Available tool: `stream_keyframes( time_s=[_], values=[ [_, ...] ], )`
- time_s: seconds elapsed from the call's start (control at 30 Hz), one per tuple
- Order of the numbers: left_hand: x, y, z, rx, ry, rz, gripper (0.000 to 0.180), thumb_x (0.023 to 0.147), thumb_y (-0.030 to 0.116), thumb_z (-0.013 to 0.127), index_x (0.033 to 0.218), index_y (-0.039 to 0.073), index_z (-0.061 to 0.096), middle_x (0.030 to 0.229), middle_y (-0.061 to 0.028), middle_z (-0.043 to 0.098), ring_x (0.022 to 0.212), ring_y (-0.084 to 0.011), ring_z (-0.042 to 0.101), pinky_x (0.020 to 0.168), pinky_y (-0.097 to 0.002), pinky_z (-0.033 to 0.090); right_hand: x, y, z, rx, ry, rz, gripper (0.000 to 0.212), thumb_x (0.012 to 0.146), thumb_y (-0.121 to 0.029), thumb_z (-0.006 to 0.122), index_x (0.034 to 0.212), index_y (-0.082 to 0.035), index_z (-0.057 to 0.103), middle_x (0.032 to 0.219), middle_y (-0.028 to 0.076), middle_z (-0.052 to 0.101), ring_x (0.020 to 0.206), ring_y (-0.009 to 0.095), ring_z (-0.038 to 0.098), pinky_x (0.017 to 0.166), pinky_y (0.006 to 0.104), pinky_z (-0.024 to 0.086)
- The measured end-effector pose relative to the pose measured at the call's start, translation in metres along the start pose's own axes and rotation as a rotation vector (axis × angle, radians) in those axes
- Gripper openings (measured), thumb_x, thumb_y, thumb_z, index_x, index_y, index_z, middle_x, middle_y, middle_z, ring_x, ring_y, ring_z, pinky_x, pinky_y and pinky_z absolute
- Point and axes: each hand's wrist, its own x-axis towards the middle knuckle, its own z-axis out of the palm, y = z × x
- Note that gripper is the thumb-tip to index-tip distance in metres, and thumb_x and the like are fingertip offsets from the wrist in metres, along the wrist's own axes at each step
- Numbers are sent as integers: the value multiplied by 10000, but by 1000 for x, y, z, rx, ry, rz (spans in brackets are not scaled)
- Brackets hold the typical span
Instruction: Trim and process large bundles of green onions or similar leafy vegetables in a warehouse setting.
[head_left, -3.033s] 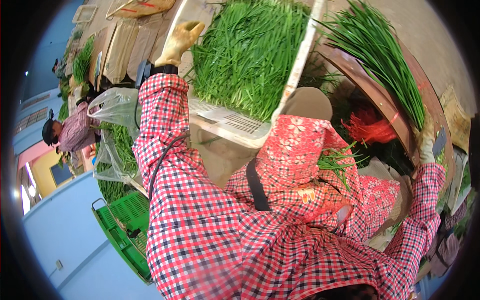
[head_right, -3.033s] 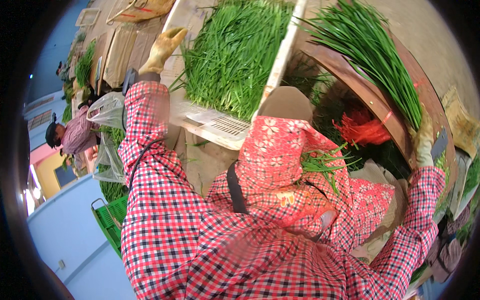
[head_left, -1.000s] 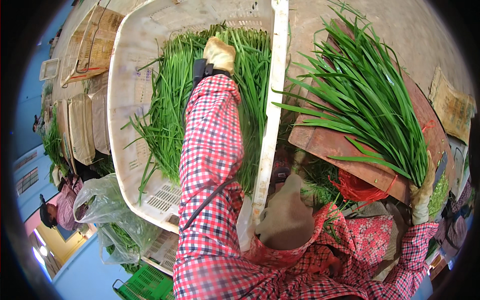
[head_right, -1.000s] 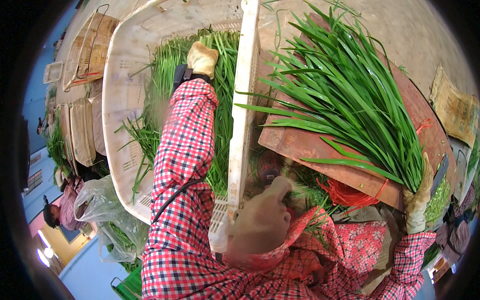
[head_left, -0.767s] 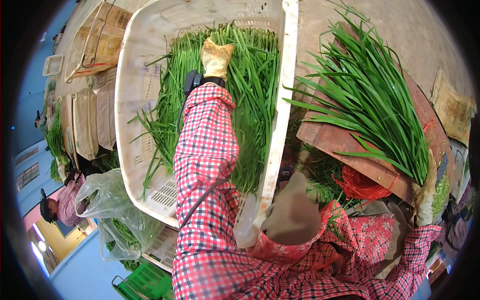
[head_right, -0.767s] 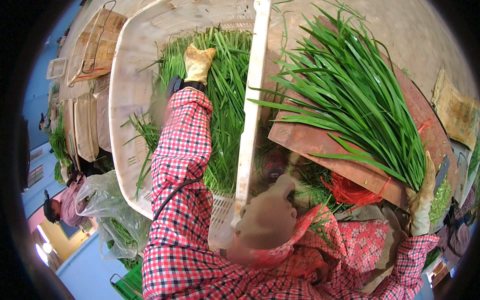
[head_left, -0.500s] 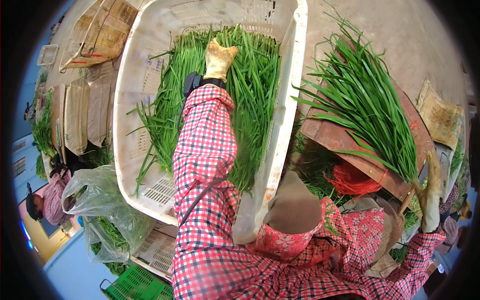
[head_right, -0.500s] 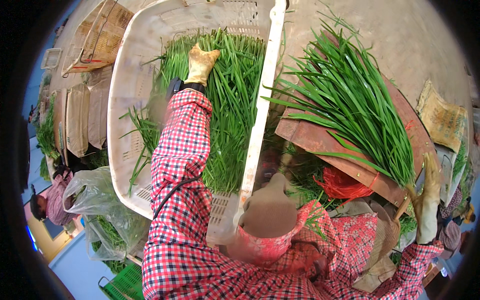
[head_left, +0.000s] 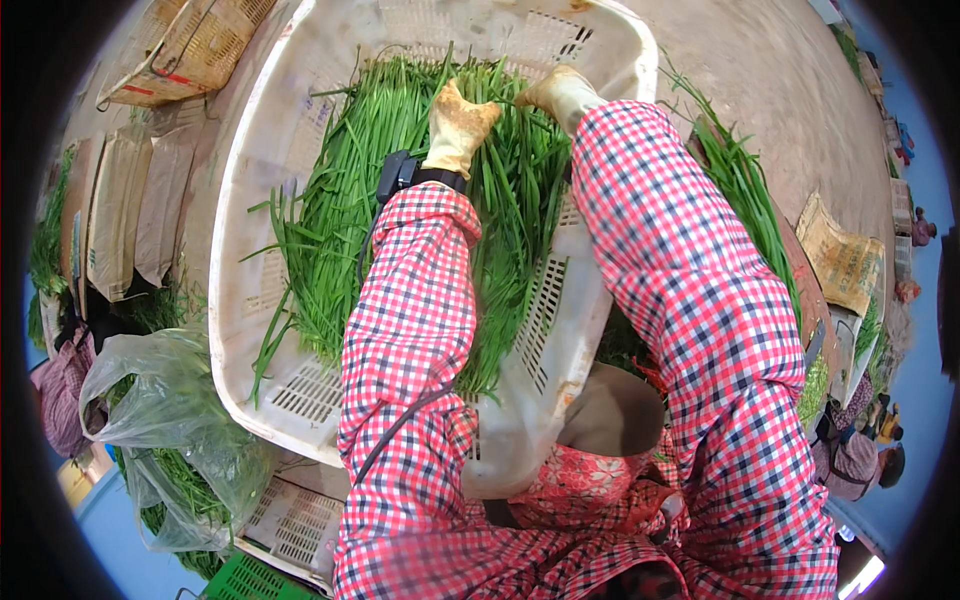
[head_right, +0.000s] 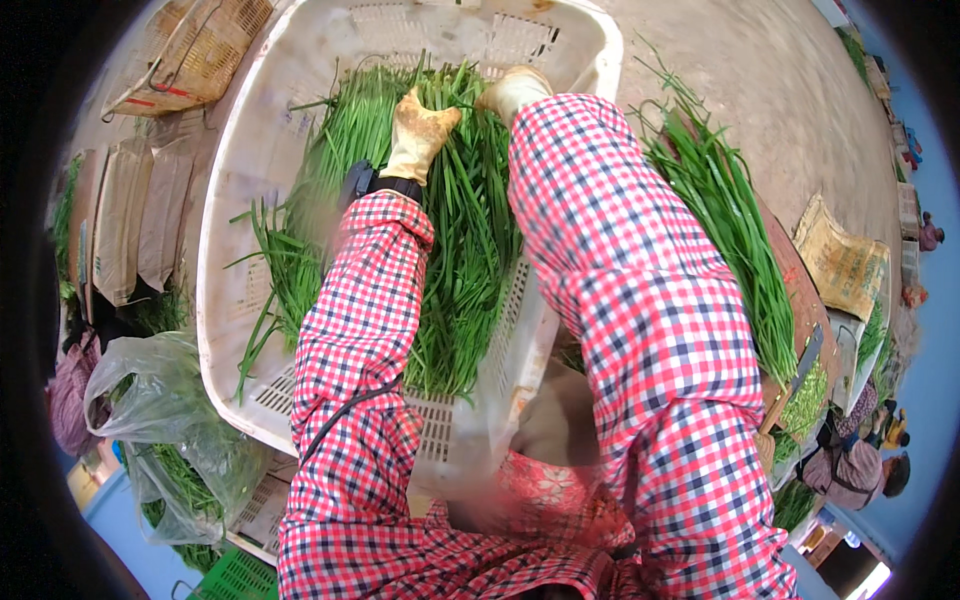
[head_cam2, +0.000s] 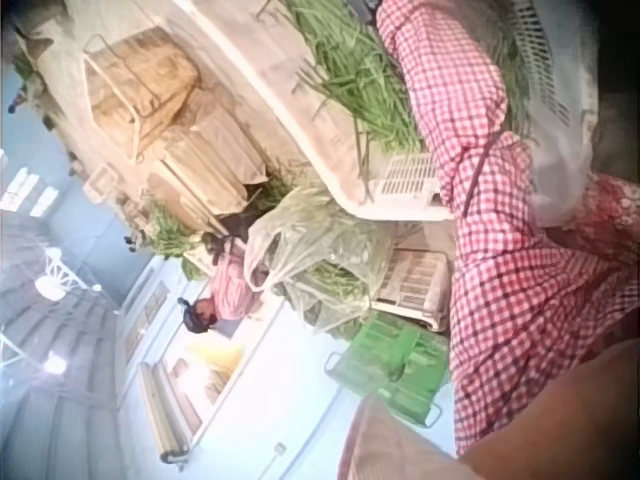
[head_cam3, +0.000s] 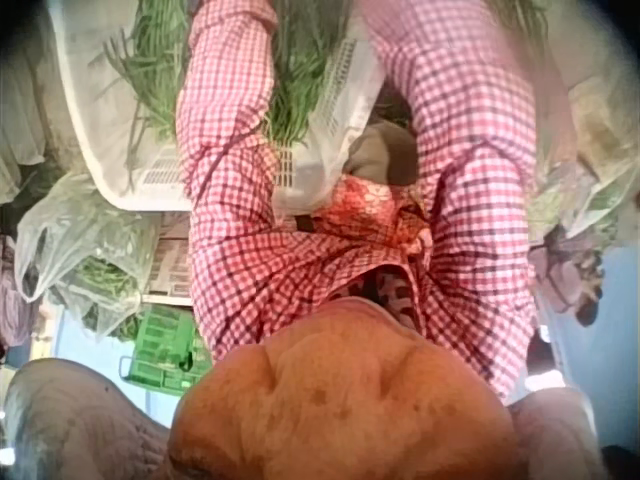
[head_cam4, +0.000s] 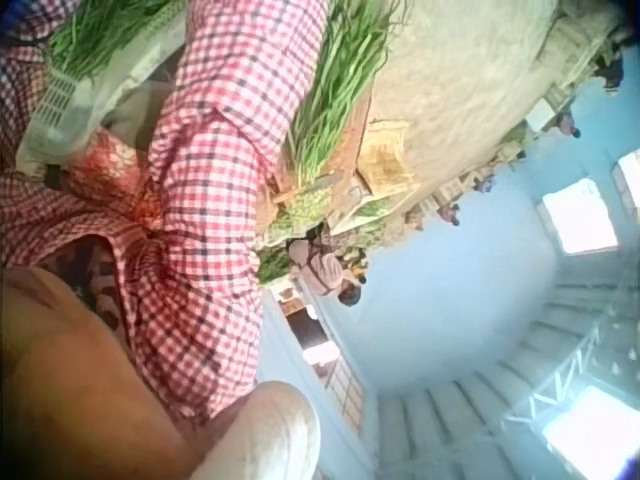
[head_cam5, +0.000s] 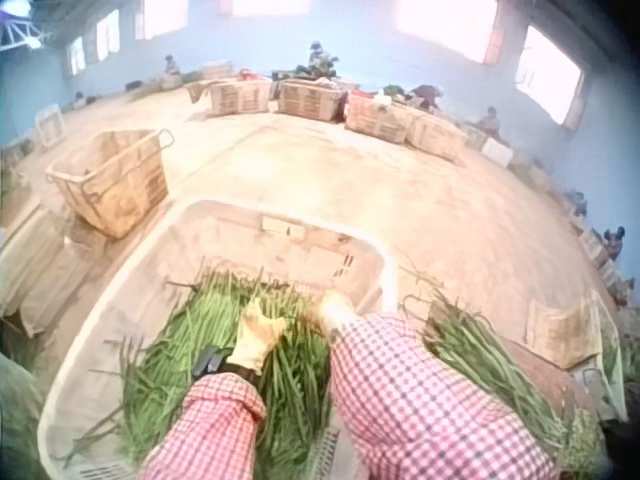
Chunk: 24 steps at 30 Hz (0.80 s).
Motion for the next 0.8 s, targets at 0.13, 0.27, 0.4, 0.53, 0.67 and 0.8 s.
stream_keyframes(
  time_s=[0.13,0.27,0.4,0.53,0.67,0.8],
  values=[
    [0,-12,3,-69,-24,-64,399,711,209,761,962,-64,613,788,-117,704,691,-238,663,690,-333,553,46,13,47,267,93,98,585,837,-437,773,1193,20,690,1237,187,680,1133,287,658,980,389,527],
    [1,-7,-1,-23,12,-14,353,728,206,749,946,-41,621,774,-112,699,688,-233,658,695,-341,552,64,21,68,483,42,42,459,864,-329,769,1149,24,700,1154,159,711,1041,241,681,894,356,550],
    [-1,0,-8,-100,-106,-107,314,747,194,742,944,-25,632,827,-114,714,719,-210,660,707,-332,549,73,27,84,696,12,5,355,921,-214,699,1199,6,673,1151,181,700,1008,229,679,906,338,533],
    [-3,6,-14,-202,-127,-166,291,777,173,737,988,-8,652,844,-85,718,751,-169,656,717,-310,546,80,32,95,907,-20,-66,389,913,-165,679,1273,-27,623,1235,137,669,1137,231,638,991,314,499],
    [-6,11,-20,-444,-163,-290,358,796,221,790,1048,-4,670,900,-54,720,762,-138,653,718,-292,536,71,34,98,269,97,-686,457,871,-169,693,1309,-81,596,1245,63,642,1155,222,580,988,317,469],
    [-11,12,-29,-661,-228,-393,472,772,324,839,1073,1,672,898,-54,719,767,-144,656,719,-291,522,46,37,97,1635,-462,-343,372,821,-190,761,1174,-130,661,1120,-2,645,986,182,563,910,346,468]
  ],
)
